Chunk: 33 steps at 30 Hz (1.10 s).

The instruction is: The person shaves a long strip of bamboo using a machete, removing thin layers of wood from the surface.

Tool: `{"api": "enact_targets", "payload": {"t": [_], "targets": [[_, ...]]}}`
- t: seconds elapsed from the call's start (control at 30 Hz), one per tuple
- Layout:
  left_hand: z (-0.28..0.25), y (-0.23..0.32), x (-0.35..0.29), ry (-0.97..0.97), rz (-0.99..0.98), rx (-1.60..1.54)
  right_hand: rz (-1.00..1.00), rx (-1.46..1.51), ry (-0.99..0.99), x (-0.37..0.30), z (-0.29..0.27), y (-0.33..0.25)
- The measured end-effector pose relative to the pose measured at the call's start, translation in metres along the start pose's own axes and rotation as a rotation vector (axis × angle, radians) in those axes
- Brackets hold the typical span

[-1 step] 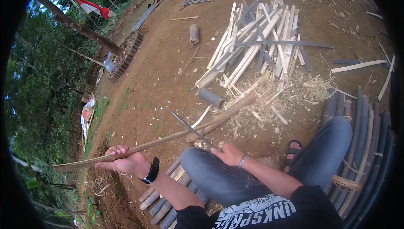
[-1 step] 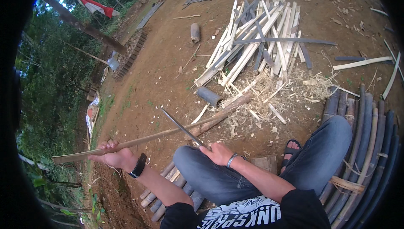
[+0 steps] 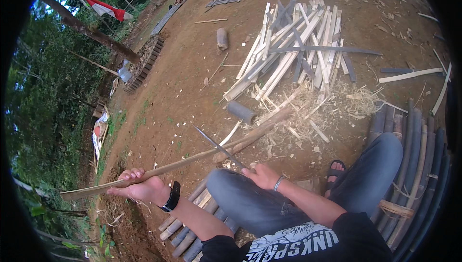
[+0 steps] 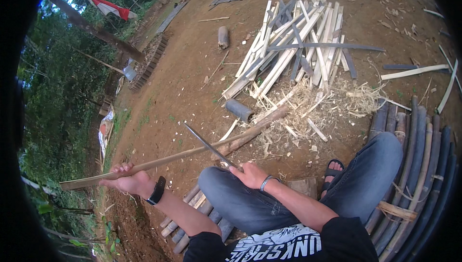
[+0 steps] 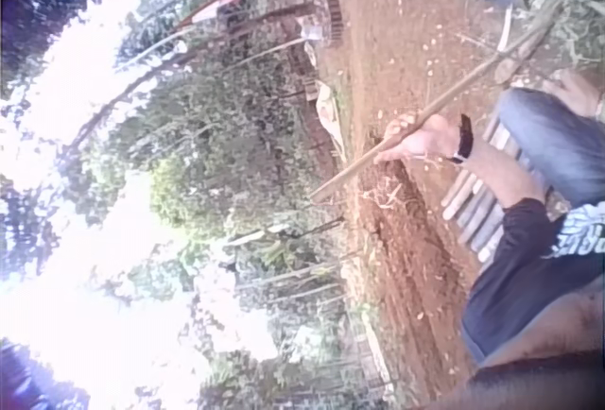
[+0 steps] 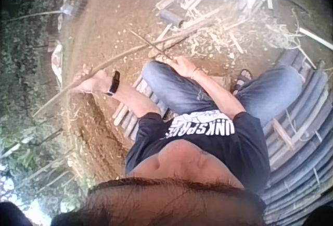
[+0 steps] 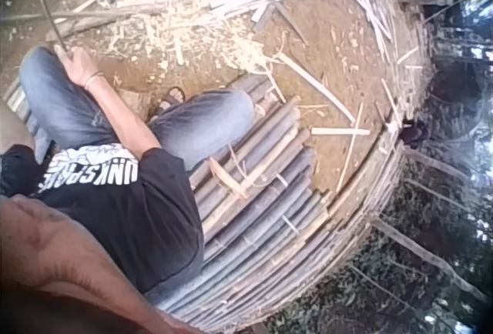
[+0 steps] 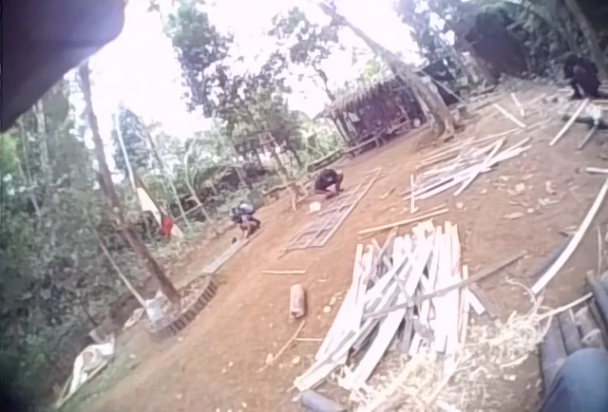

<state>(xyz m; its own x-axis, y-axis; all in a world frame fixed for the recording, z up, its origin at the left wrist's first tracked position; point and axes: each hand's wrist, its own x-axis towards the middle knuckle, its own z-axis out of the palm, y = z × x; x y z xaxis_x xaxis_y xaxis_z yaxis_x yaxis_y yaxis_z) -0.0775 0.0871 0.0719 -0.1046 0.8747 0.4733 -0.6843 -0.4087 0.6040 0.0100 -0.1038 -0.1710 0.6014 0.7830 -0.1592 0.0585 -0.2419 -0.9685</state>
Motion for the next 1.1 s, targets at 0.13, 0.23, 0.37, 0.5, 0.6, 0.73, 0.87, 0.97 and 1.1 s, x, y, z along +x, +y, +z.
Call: {"api": "enact_targets", "payload": {"t": [0.13,0.23,0.37,0.5,0.6,0.73,0.87,0.97,1.1], "targets": [[-0.019,0.025,0.024,0.000,0.056,0.031,0.217,-0.015,0.013,0.006,-0.007,0.038],[-0.010,0.038,0.030,0.093,0.083,0.008,0.395,0.224,0.068,0.021,-0.002,0.116],[-0.018,0.056,0.039,0.104,0.130,0.038,0.569,0.201,0.145,0.018,-0.014,0.172],[-0.030,0.056,0.042,0.106,0.152,0.036,0.684,0.229,0.287,0.012,-0.012,0.167],[-0.044,0.030,0.041,0.147,0.118,0.051,0.542,0.311,0.339,0.017,-0.021,0.158],[-0.029,-0.005,0.011,0.274,0.045,0.112,0.496,0.325,0.361,0.019,-0.038,0.139],[-0.020,-0.021,0.000,0.301,0.011,0.112,0.483,0.375,0.414,0.017,-0.045,0.142],[-0.020,-0.027,-0.002,0.280,0.002,0.123,0.503,0.442,0.424,0.016,-0.046,0.145],[-0.017,-0.024,-0.001,0.274,0.023,0.113,0.519,0.424,0.421,0.020,-0.043,0.154]]}}
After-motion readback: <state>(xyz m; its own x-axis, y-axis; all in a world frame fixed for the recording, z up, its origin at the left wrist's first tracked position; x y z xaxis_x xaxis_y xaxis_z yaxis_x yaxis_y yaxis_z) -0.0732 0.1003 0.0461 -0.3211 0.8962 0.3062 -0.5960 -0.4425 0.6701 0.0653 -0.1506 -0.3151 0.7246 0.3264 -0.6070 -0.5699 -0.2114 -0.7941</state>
